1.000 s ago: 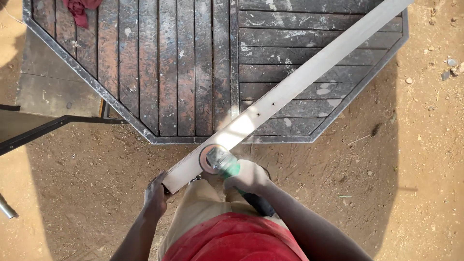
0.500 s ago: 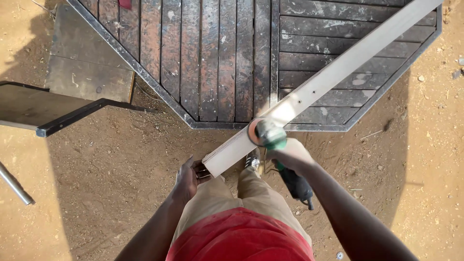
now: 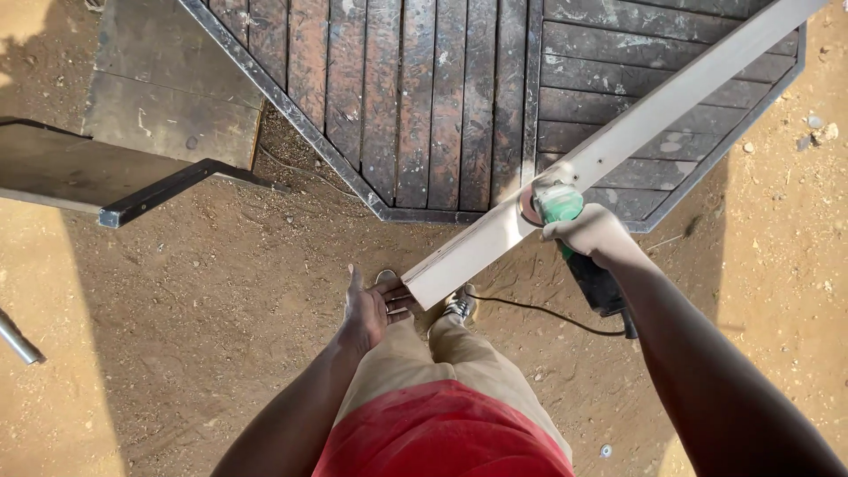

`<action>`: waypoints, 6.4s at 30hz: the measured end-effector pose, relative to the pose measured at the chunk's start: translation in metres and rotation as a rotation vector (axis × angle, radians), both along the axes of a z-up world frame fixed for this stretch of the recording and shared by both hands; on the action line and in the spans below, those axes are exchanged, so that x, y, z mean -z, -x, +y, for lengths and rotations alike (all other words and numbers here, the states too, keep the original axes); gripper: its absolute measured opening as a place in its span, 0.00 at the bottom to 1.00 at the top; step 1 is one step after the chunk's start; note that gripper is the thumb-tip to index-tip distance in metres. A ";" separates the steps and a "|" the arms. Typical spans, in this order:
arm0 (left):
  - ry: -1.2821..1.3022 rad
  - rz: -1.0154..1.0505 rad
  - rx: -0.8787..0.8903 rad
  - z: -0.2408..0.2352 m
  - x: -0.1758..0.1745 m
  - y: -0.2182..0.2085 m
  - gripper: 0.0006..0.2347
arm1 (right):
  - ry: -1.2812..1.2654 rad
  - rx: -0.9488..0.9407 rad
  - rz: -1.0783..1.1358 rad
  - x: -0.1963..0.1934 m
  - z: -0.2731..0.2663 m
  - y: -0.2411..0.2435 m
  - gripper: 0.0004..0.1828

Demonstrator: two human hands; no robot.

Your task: Sanding a long wooden plank using an angle grinder with a sanding disc

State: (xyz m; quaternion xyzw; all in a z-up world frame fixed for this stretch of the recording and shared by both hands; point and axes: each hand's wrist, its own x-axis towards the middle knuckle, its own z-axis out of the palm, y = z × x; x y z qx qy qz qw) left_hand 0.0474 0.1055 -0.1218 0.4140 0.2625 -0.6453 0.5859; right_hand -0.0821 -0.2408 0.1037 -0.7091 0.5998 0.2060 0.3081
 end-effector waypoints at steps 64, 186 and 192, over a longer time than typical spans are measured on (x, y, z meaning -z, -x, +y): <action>0.077 -0.134 0.346 -0.010 0.006 -0.042 0.48 | -0.167 -0.486 0.150 0.009 0.153 0.047 0.39; -0.012 -0.179 0.324 -0.014 -0.013 -0.033 0.49 | -0.186 -0.069 0.076 -0.010 0.153 0.038 0.41; -0.017 -0.218 0.324 -0.015 -0.032 -0.029 0.48 | -0.066 0.378 -0.226 -0.019 0.125 0.031 0.15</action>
